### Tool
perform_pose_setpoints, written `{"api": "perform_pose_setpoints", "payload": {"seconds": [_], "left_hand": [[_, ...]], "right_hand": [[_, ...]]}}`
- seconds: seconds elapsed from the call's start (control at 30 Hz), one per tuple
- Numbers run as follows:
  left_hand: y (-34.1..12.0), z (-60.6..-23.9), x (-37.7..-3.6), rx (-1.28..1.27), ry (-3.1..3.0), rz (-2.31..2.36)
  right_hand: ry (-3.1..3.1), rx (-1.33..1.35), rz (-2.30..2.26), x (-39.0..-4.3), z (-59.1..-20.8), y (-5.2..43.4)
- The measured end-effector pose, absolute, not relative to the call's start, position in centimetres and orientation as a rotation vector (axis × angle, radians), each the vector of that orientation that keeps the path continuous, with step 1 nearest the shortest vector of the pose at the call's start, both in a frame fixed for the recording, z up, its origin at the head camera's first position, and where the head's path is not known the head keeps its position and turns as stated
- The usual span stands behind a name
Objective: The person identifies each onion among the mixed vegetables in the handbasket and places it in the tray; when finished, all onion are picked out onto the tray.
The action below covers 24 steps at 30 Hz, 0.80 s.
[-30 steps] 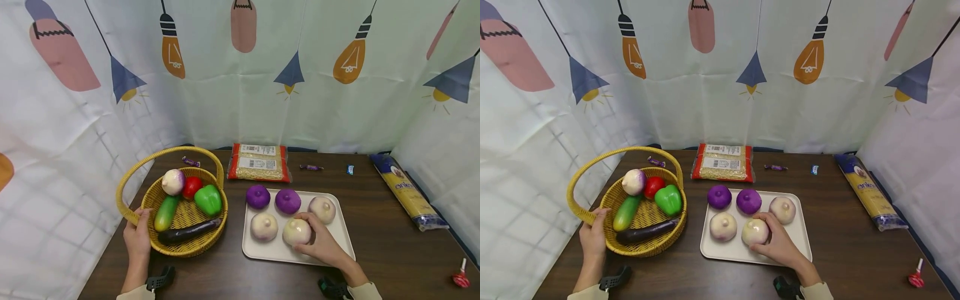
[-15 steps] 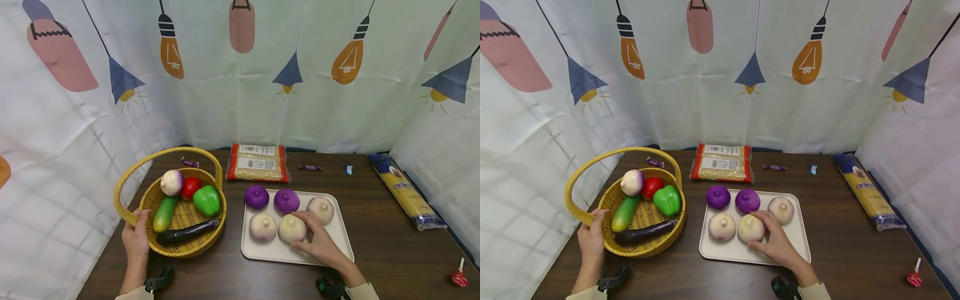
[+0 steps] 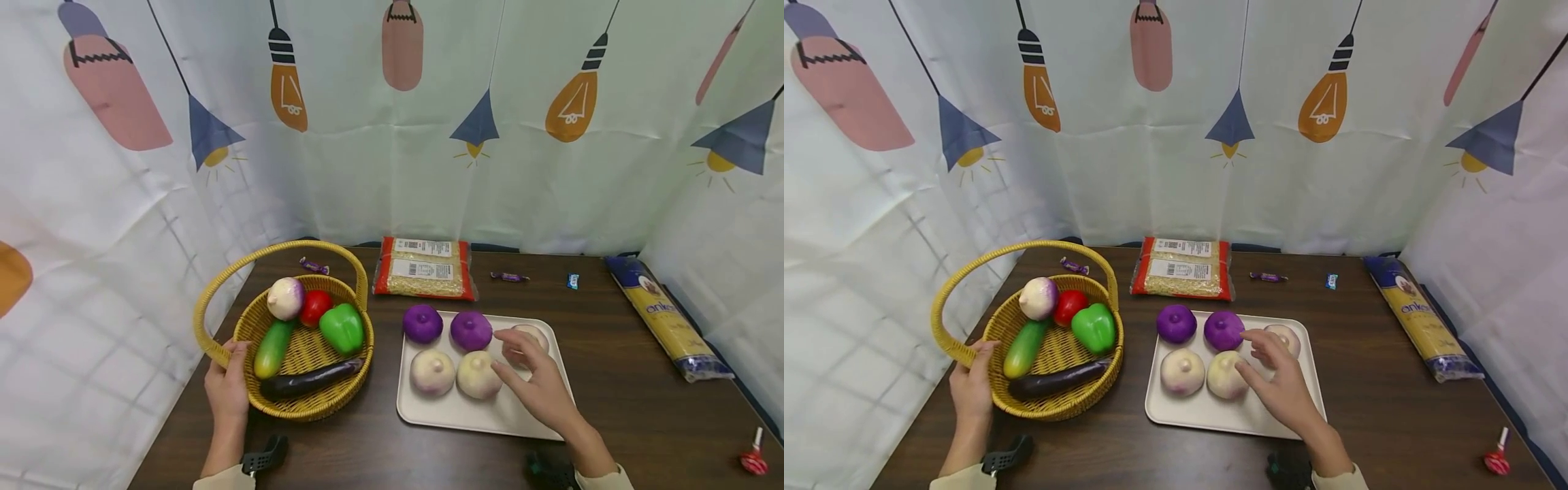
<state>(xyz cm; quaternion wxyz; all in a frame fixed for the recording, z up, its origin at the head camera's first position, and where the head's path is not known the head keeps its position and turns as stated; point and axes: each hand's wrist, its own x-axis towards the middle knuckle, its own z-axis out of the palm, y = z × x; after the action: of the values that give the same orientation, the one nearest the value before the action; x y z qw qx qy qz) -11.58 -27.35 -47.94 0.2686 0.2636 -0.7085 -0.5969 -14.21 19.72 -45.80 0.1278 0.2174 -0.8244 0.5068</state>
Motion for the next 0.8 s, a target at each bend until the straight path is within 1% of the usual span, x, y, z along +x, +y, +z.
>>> {"api": "perform_pose_setpoints", "payload": {"seconds": [0.1,0.23,0.33,0.43,0.63,0.73,0.8], "left_hand": [[-27.5,-48.0,-11.5,0.715,-1.903,-1.597],[-27.5,-48.4,-11.4,0.715,-1.84,-1.523],[-27.2,-48.7,-11.5,0.699,-1.765,-1.429],[-26.7,-48.8,-11.5,0.686,-1.723,-1.36],[-26.4,-49.0,-11.7,0.684,-1.734,-1.338],[-26.4,-48.7,-11.8,0.657,-1.752,-1.356],[-26.2,-48.2,-11.7,0.64,-1.757,-1.368]], "right_hand": [[-2.341,0.739,1.555,-14.4,-43.5,16.8],[-2.385,0.952,1.616,-15.1,-41.2,11.4],[-2.465,1.108,1.634,-16.0,-40.5,7.2],[-2.576,1.201,1.633,-16.9,-39.9,3.1],[-2.67,1.325,1.454,-18.7,-39.4,-3.0],[-2.671,1.305,1.517,-19.6,-39.2,-5.2],[-2.689,1.233,1.577,-20.2,-39.0,-6.4]]}}
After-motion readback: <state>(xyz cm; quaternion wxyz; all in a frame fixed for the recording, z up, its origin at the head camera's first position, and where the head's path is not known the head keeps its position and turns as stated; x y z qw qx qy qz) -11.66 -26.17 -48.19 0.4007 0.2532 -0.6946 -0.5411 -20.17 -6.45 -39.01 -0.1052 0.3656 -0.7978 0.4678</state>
